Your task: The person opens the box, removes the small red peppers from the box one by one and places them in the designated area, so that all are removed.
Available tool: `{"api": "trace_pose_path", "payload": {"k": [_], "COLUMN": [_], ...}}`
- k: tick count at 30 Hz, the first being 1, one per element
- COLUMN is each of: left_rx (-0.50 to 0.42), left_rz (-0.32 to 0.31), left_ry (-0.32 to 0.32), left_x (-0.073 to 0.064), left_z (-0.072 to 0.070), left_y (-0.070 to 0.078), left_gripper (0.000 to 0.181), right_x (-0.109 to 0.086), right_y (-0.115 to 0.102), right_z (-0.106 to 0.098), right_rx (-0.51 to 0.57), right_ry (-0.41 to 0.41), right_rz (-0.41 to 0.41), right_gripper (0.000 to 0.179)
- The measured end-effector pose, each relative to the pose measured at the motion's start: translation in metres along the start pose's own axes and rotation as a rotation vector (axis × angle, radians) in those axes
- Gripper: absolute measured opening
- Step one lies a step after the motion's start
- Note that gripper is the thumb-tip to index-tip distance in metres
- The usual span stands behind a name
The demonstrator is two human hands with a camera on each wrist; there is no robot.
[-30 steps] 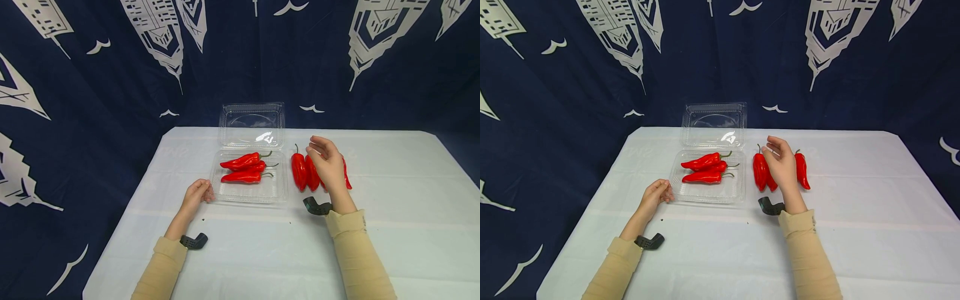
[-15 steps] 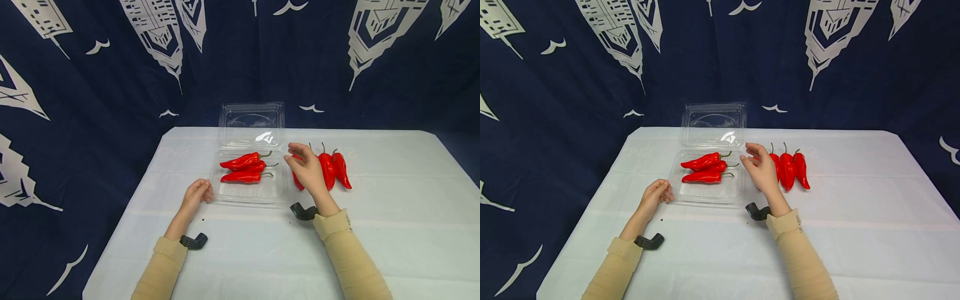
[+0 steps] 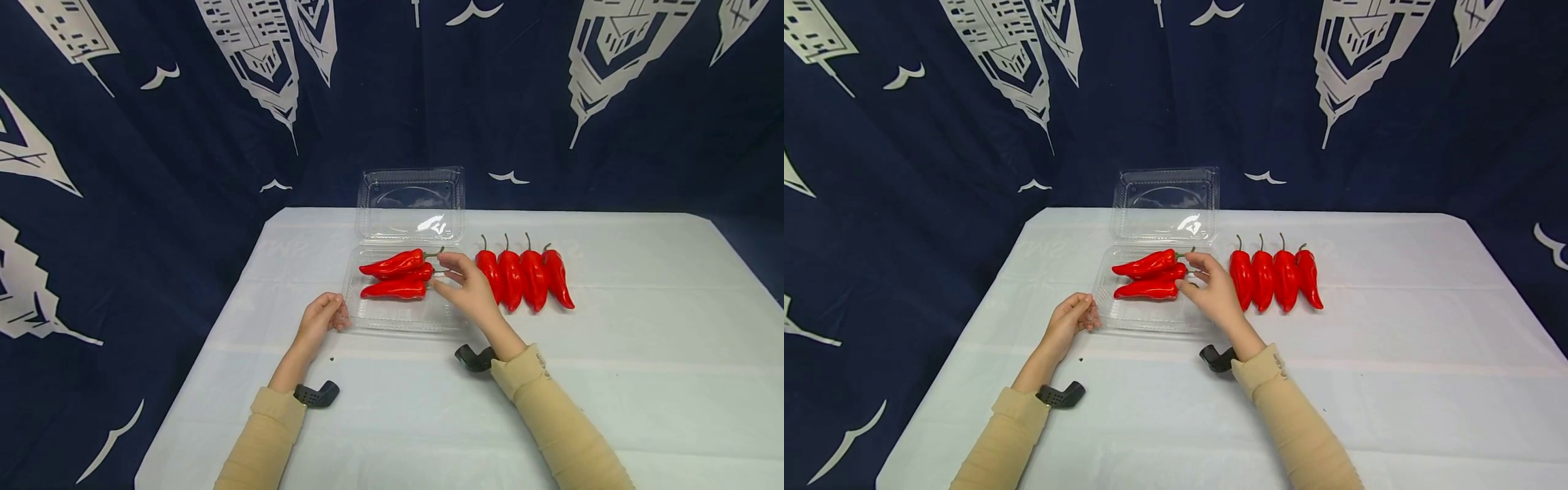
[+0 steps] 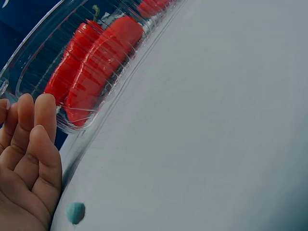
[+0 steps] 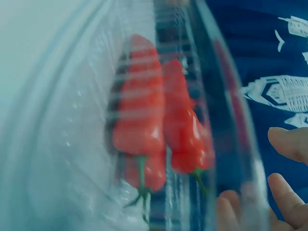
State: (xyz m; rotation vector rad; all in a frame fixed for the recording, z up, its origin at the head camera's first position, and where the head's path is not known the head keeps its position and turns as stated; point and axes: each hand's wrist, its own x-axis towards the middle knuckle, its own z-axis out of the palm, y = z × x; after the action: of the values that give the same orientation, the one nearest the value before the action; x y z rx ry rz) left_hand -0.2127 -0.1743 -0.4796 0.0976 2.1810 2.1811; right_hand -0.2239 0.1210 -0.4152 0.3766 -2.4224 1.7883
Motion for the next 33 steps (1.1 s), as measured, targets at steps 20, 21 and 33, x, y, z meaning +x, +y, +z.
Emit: {"api": "trace_pose_path", "payload": {"k": [20, 21, 33], "left_rx": [0.013, 0.013, 0.009], "left_rz": [0.016, 0.016, 0.006], "left_ry": [0.009, 0.008, 0.013], "left_x": [0.000, 0.000, 0.000], "left_z": [0.001, 0.001, 0.001], "left_y": [0.000, 0.000, 0.000], "left_gripper": [0.024, 0.025, 0.022], "right_x": [-0.002, -0.002, -0.004], "right_y": [0.011, 0.011, 0.012], "right_z": [0.023, 0.023, 0.029], "right_rx": [-0.138, -0.160, -0.367], "right_ry": [-0.054, -0.053, -0.090], "right_rz": [-0.050, -0.063, -0.097], "right_gripper": [0.048, 0.048, 0.049]}}
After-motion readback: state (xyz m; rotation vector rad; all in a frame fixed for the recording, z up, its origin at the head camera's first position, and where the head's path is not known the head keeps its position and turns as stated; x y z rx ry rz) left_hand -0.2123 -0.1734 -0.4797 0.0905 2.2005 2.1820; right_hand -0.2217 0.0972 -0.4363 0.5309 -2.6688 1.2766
